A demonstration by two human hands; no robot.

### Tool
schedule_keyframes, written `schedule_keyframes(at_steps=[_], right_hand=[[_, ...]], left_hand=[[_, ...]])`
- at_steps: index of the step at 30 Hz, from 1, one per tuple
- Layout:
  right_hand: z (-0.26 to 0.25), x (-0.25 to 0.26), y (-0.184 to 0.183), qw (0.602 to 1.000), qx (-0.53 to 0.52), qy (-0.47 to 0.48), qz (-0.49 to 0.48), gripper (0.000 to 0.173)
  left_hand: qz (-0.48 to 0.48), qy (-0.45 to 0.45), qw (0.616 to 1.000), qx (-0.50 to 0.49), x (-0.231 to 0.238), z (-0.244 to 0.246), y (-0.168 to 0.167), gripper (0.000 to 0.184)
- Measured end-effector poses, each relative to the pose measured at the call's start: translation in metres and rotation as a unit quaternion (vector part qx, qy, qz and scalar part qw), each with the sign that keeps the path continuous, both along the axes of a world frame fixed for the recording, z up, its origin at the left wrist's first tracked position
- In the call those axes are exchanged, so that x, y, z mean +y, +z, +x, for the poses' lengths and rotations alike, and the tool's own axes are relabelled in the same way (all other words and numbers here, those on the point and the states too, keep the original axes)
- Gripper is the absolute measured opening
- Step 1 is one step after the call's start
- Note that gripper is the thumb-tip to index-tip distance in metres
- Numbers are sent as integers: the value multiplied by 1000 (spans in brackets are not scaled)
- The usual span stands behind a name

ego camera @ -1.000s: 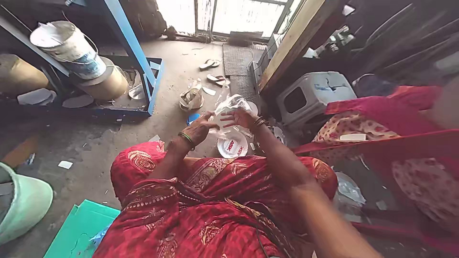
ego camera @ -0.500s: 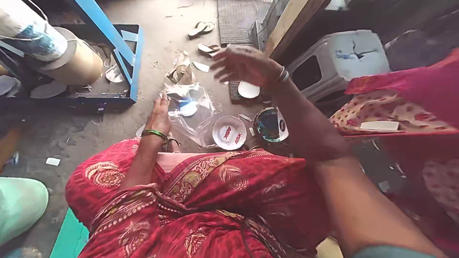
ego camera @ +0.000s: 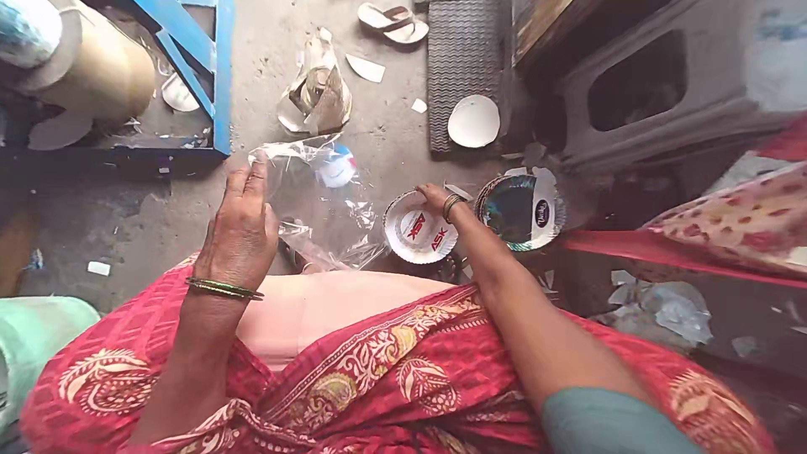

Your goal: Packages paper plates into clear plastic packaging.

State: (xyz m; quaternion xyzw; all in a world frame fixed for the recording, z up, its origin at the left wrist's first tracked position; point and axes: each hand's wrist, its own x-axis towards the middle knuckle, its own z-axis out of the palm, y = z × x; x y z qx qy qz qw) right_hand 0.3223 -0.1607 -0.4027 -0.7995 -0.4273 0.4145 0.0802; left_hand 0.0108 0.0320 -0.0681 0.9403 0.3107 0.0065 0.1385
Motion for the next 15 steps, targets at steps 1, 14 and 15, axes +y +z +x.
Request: schedule_keyframes(at_steps=[1,14,15], right_hand=[[3,-4,-3,1000,0,0,10,57],[4,-23,7,993,78,-75,-48,51],[3,-22,11,993,72,-61,-75,49]], left_hand=[[-8,-3,1000,1,0,1,-2,58],[-29,28,999,34,-12,10,-17,51],[-13,35,998,41,-12,11,-18,51]])
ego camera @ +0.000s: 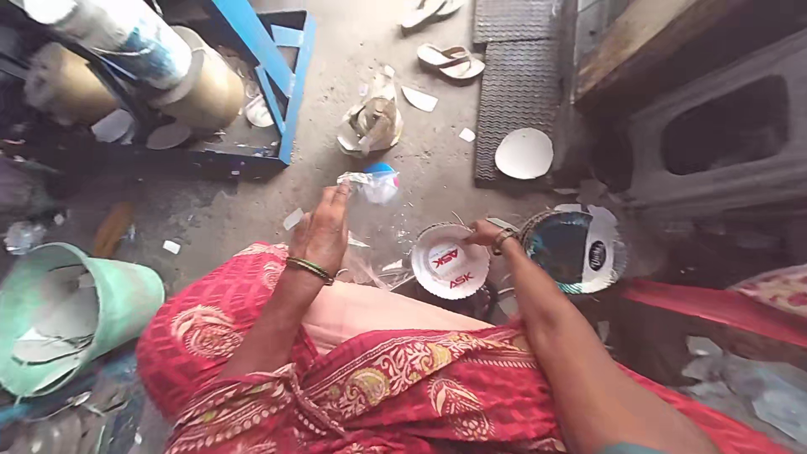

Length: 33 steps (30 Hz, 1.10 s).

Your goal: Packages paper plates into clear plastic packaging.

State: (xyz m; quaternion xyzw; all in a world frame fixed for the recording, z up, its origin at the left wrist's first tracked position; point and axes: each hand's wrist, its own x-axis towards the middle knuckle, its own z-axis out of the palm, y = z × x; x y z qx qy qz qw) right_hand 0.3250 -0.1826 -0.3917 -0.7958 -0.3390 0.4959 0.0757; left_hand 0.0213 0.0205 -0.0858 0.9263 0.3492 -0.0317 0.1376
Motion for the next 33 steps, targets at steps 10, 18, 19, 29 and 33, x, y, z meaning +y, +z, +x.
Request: schedule_keyframes(at_steps=[10,18,19,29,33], right_hand=[[-35,16,43,997,72,-7,-7,66],[-28,17,114,1000,17,-1,-4,39],[-17,15,128,999,19,-31,24,42],[-44,-19,372,854,2,-298,426,52],[-108,-28,400,779,51,-349,518,47]], left_hand=[[6,28,997,-69,5,-1,-10,49],[-165,23,966,-196,14,-1,-2,56],[-165,10,967,-193,13,-1,-1,60],[-201,-84,972,-84,15,-9,-12,65],[-235,-50,960,-141,9,-1,0,63]])
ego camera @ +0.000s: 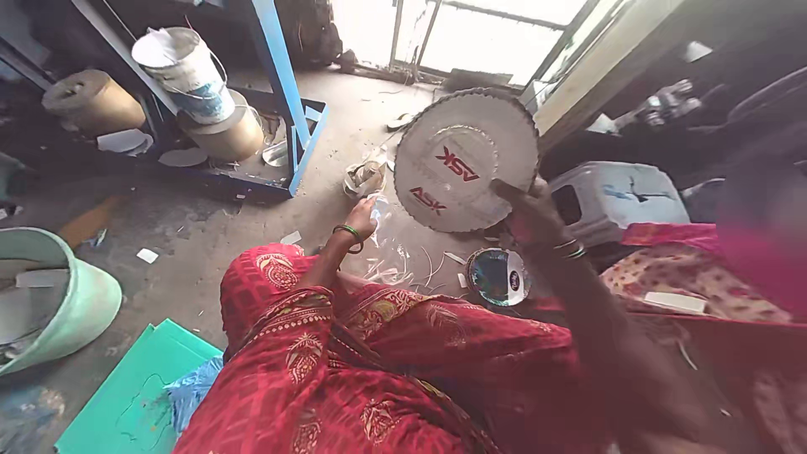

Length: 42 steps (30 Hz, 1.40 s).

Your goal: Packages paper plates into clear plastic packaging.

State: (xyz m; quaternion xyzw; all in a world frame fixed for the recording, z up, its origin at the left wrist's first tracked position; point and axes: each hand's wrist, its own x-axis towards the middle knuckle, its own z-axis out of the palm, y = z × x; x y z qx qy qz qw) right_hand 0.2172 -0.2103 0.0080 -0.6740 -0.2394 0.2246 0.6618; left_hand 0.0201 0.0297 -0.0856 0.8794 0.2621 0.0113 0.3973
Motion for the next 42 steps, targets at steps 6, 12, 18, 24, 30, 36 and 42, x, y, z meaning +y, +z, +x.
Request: schedule_keyframes(at_steps=[6,12,18,24,30,36,42], right_hand=[[-90,-10,-34,968,-189,-138,-88,69],[-131,-40,-61,948,-206,-94,-225,57],[-132,-45,-80,952,-141,21,-270,59],[-134,-38,-65,941,-149,77,-293,55],[-139,-36,-56,921,-192,127,-315,56],[-146,-30,-45,886,-227,185,-359,56],[-145,-24,-42,864,-283,221,-353,48]], left_hand=[[-324,137,930,-109,-20,-7,28,62],[-218,90,970,-59,-24,-17,28,58],[43,-112,993,14,-46,-24,45,58],[169,-95,981,-6,-61,-31,55,53],[243,-77,966,43,-62,-36,69,34],[329,-40,942,58,-66,-42,75,23],[267,-89,948,149,-50,-52,84,14]])
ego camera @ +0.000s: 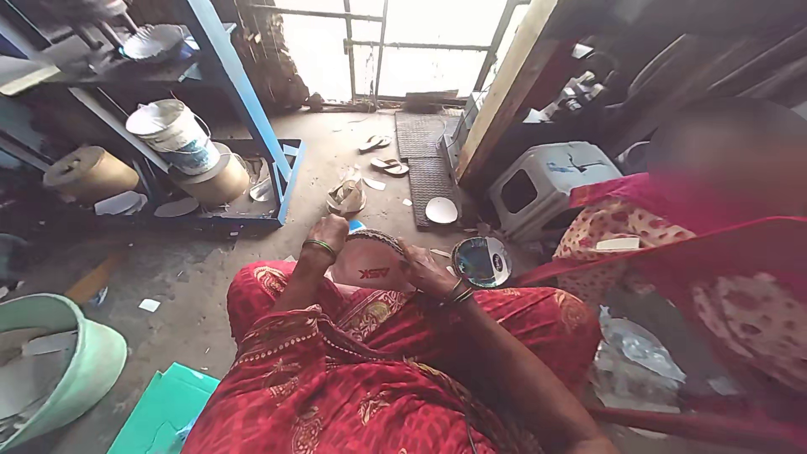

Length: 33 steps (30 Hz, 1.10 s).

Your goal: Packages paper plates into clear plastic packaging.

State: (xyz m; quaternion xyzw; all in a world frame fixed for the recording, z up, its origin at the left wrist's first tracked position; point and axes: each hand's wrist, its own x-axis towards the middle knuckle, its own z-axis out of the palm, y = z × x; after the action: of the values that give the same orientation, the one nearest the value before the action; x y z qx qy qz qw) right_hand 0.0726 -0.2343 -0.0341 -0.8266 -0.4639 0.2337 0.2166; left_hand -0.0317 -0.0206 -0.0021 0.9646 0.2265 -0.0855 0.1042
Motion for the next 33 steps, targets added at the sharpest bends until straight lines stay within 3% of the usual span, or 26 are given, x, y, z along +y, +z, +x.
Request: schedule_keyframes(at_steps=[3,5,10,12,14,17,19,21,22,24,25,29,30,33], right_hand=[[-3,5,5,999,-41,18,-19,41],[-9,6,11,998,-40,19,-49,42],[-30,11,12,996,-46,37,-63,53],[-36,18,8,996,-56,35,-53,42],[-41,24,11,998,-41,33,-38,36],[-43,34,12,998,-32,30,-36,34],[-29,36,5,998,61,16,-12,44],[-10,27,-2,971,230,0,67,74],[0,21,-6,936,326,-7,129,79],[18,10,-26,857,462,-29,225,65],[22,7,-30,845,476,-43,240,60],[8,11,-39,887,412,-75,195,64],[8,14,-43,881,418,-88,204,62],[15,20,-61,814,514,-172,209,70]], left_hand=[[-39,-17,997,-69,0,-4,4,12],[-51,-46,985,-157,0,-3,-11,10],[-185,-120,930,-295,4,5,-32,27],[-211,-137,917,-308,-16,2,-28,27],[-175,-192,916,-305,-48,0,-13,26],[-108,-243,896,-357,-57,5,-22,27],[-134,-202,894,-377,-47,5,-33,29],[-199,-124,884,-404,-35,2,-38,29],[-231,-75,879,-411,-28,1,-35,29],[-295,-1,850,-436,-14,3,-26,32],[-321,24,835,-447,-10,0,-20,33],[-394,85,740,-538,-4,3,-8,32],[-413,89,716,-556,-2,4,-7,32],[-475,121,647,-584,1,4,-10,30]])
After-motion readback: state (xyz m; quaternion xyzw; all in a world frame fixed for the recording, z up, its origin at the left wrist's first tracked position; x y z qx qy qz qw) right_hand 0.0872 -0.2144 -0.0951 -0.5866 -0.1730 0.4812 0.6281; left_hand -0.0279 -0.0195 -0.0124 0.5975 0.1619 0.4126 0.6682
